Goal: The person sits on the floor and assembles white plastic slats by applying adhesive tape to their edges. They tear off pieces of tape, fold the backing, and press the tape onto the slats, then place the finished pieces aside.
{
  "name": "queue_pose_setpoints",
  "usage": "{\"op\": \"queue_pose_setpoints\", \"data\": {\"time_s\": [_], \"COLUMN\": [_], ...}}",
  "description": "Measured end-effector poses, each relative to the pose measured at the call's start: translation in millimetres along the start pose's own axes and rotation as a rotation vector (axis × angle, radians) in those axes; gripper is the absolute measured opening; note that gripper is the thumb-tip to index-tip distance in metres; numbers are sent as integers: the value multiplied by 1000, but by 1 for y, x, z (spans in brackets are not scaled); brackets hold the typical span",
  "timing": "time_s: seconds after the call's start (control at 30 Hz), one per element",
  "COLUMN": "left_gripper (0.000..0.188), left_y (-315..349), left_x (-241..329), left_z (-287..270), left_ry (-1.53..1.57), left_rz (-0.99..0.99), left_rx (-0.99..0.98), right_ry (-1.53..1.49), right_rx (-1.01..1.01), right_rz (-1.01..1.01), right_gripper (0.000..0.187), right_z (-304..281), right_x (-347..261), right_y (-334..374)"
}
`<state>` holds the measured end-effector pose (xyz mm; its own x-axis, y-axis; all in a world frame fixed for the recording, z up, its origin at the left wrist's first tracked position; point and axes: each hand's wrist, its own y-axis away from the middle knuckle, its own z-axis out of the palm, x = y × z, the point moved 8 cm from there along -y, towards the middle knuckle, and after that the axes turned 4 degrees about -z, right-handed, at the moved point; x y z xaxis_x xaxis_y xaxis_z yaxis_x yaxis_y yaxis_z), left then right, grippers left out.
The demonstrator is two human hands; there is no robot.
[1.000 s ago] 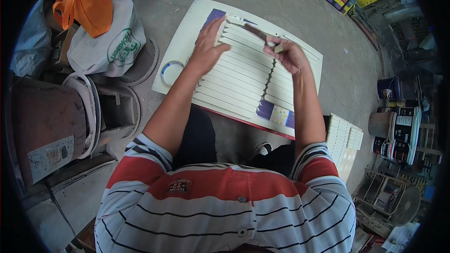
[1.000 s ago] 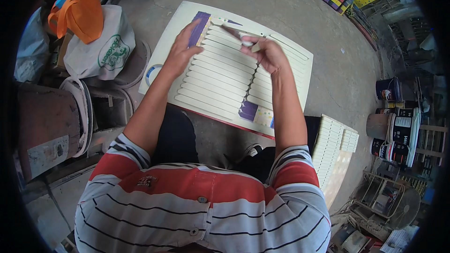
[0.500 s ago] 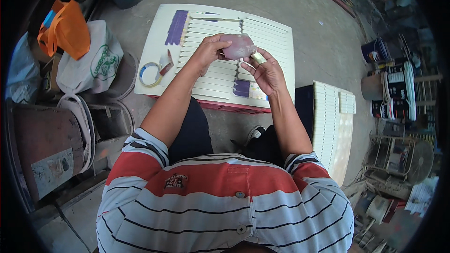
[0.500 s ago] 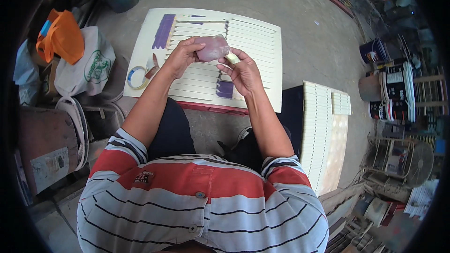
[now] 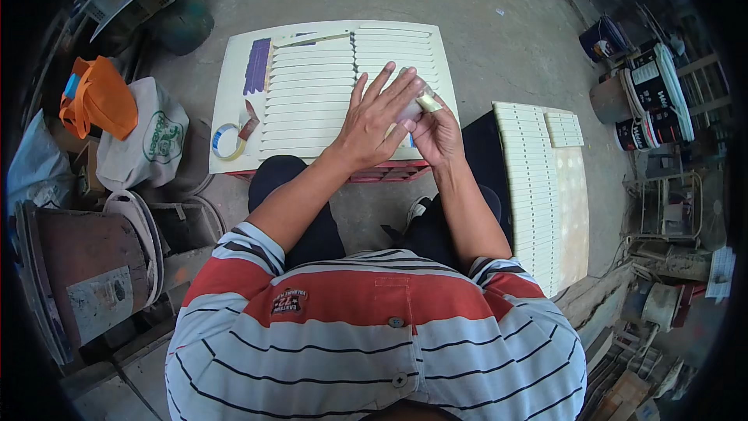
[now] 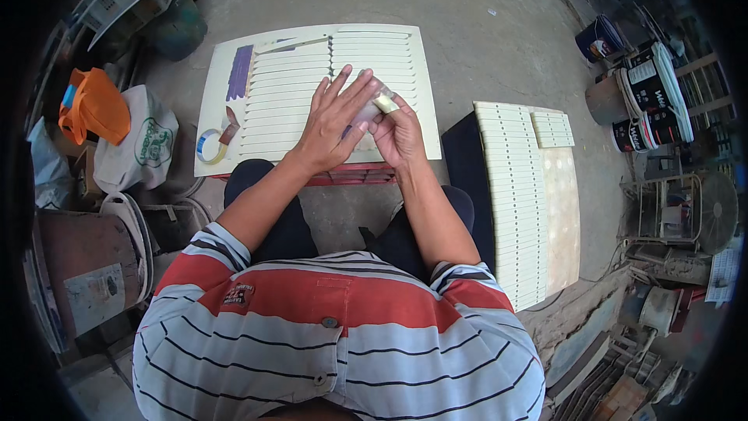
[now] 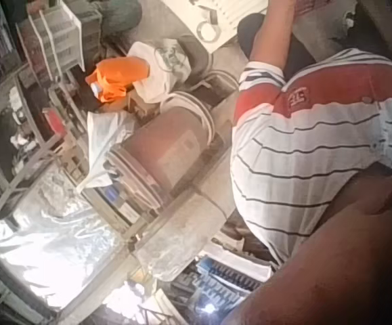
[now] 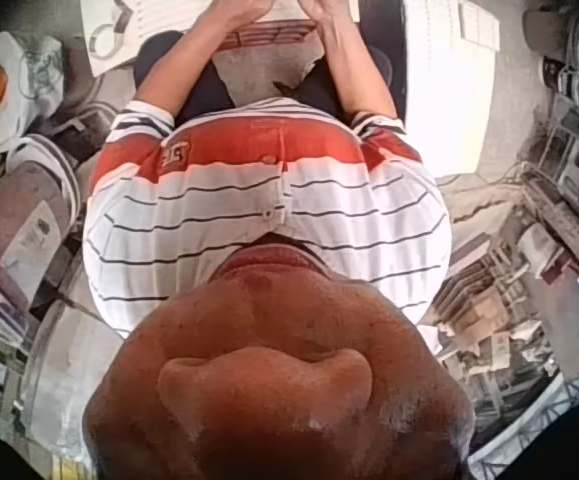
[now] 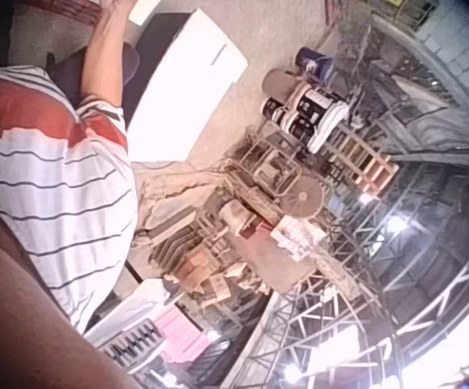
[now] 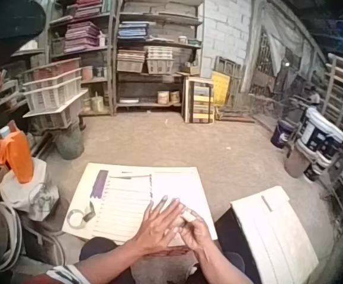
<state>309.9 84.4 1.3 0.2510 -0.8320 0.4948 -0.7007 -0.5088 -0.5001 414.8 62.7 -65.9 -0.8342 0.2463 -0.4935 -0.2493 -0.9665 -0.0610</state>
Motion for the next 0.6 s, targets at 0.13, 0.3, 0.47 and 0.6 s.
{"op": "queue_pose_setpoints", "data": {"time_s": [0.13,0.3,0.47,0.6], "left_gripper": [60,64,65,59], "left_y": [9,17,22,25], "left_x": [13,22,22,-6], "left_z": [5,17,23,-8], "left_ry": [69,171,306,257], "left_rz": [22,27,-28,-159], "left_rx": [-5,20,1,132], "right_ry": [40,43,159,194], "right_rx": [94,48,152,119], "right_rz": [-64,-69,-13,181], "right_gripper": [30,38,41,43], "right_z": [-5,-26,-40,-37], "right_x": [-9,-15,-14,5], "right_y": [6,18,21,27]}}
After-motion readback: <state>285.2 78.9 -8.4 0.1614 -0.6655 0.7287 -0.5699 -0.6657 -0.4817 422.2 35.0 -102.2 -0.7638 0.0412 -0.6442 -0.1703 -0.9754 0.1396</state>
